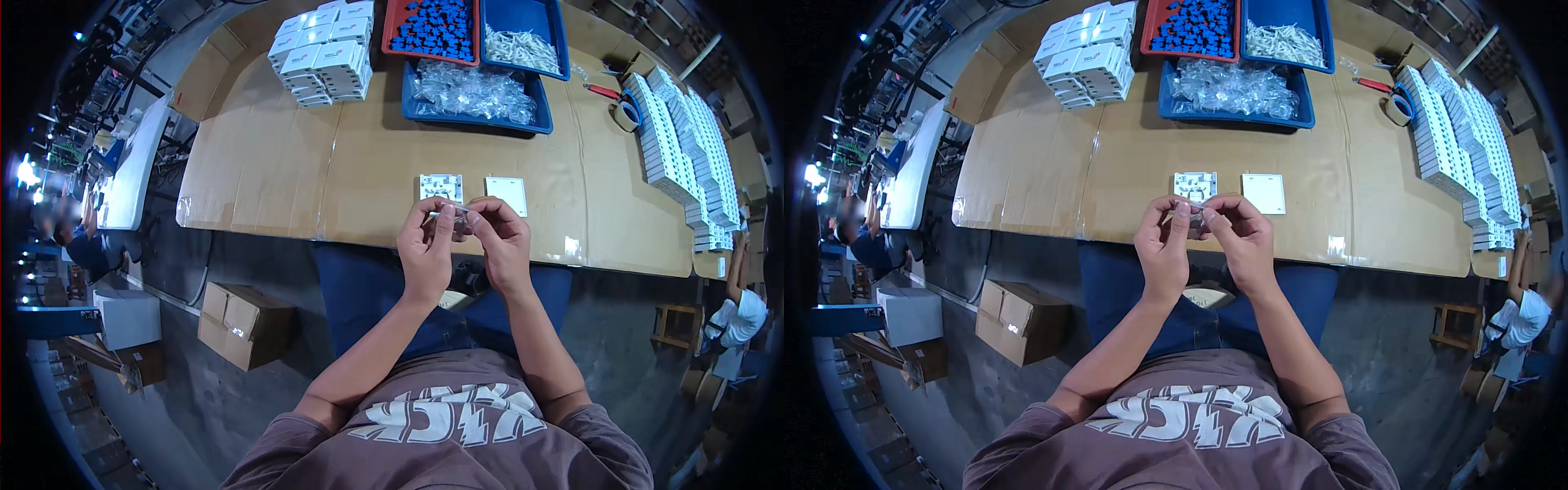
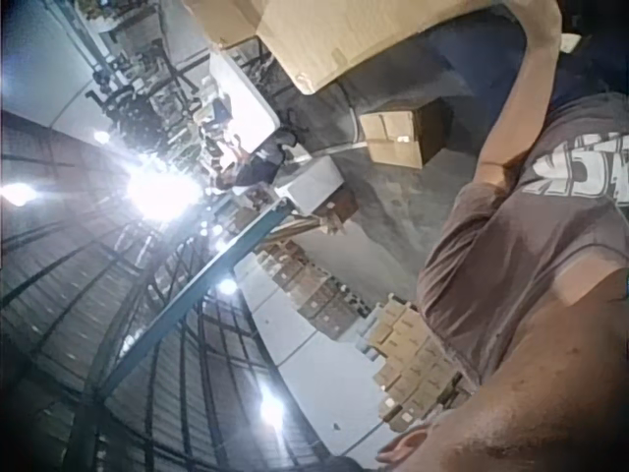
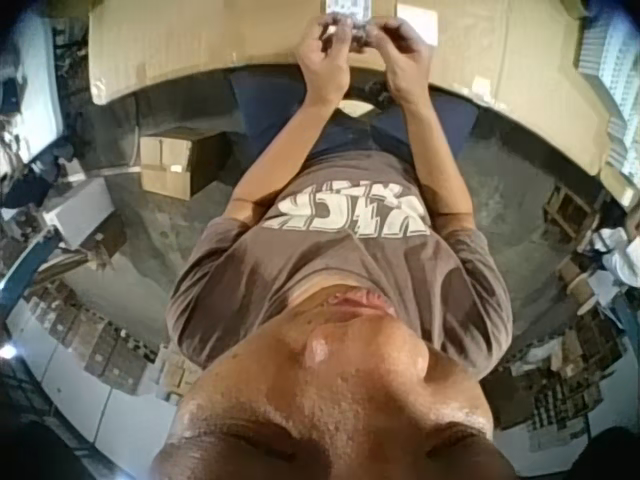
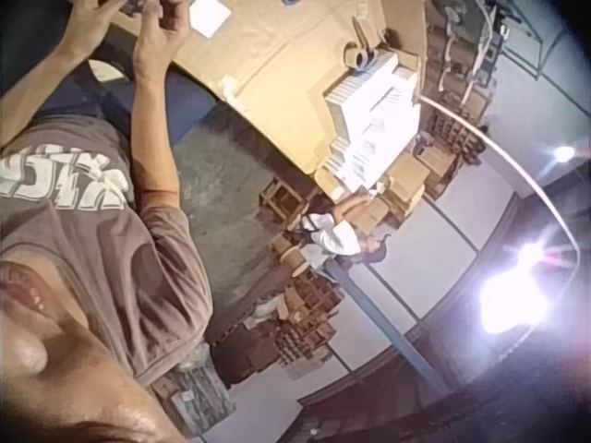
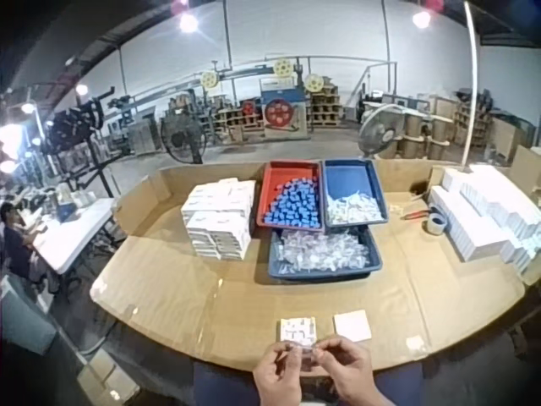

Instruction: Packing electronic components into small plastic bags and then into boxes.

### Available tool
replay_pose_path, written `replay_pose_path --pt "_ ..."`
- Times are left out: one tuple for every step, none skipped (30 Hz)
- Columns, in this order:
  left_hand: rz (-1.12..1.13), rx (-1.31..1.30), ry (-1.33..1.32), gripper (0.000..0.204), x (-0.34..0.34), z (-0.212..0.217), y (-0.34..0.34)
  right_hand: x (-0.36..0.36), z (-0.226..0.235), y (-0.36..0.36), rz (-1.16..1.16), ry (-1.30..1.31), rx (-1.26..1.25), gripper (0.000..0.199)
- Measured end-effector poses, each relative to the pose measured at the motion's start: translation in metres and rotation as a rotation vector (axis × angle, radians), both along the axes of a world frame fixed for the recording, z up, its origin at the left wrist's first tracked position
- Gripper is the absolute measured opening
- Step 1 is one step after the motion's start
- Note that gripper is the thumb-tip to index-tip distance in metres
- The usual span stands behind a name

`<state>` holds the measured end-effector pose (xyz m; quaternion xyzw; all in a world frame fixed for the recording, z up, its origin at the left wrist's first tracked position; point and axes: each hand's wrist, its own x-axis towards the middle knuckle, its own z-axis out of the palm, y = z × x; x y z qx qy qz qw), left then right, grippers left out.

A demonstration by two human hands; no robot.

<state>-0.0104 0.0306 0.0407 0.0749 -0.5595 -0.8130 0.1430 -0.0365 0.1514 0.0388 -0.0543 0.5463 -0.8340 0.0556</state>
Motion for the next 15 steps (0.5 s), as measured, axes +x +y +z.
replay_pose_path --pt "0.013 -0.020 0.005 0.016 -0.0002 -0.0016 -0.0001 0.0001 0.0017 -0.0014 0.020 -0.009 -0.009 0.009" --pt "0.009 -0.021 0.004 0.016 0.0002 -0.0022 0.0000 0.0011 0.0025 -0.0020 0.040 -0.021 -0.018 0.009" --pt "0.006 -0.023 0.005 0.017 0.0007 -0.0027 0.0003 0.0012 0.0022 -0.0018 0.037 -0.023 -0.019 0.009" --pt "0.003 -0.025 0.006 0.017 0.0012 -0.0031 0.0005 0.0003 0.0014 -0.0016 0.030 -0.004 -0.009 0.009" --pt "0.001 -0.026 0.005 0.017 0.0011 -0.0028 0.0008 -0.0008 0.0007 -0.0014 0.024 0.017 0.002 0.009" --pt "-0.022 0.010 0.024 0.018 0.0009 -0.0022 0.0012 -0.0010 -0.0007 -0.0008 0.022 0.015 0.001 0.009" --pt "-0.044 0.046 0.042 0.019 0.0008 -0.0019 0.0013 -0.0010 -0.0024 -0.0001 0.011 0.023 0.001 0.009" --pt "-0.045 0.045 0.041 0.019 0.0005 -0.0021 0.0010 -0.0013 -0.0036 0.0007 0.000 0.031 0.002 0.008" --pt "-0.064 0.026 0.036 0.019 0.0003 -0.0023 0.0003 -0.0017 -0.0042 0.0014 -0.001 0.029 0.001 0.008" --pt "-0.082 0.006 0.032 0.020 0.0000 -0.0025 -0.0004 -0.0020 -0.0047 0.0019 -0.005 0.040 0.005 0.008" --pt "-0.082 0.006 0.029 0.020 0.0000 -0.0028 -0.0011 -0.0016 -0.0054 0.0019 -0.008 0.050 0.008 0.008" --pt "-0.087 0.003 0.012 0.021 -0.0005 -0.0030 -0.0019 -0.0013 -0.0050 0.0018 -0.008 0.047 0.007 0.008" --pt "-0.092 0.001 -0.005 0.021 -0.0007 -0.0031 -0.0028 -0.0010 -0.0034 0.0018 -0.011 0.046 0.022 0.008" --pt "-0.094 0.002 -0.007 0.021 -0.0012 -0.0021 -0.0033 -0.0009 -0.0018 0.0023 -0.015 0.047 0.039 0.008" --pt "-0.120 0.016 0.001 0.021 -0.0015 -0.0002 -0.0039 -0.0006 -0.0006 0.0027 -0.017 0.045 0.039 0.008"
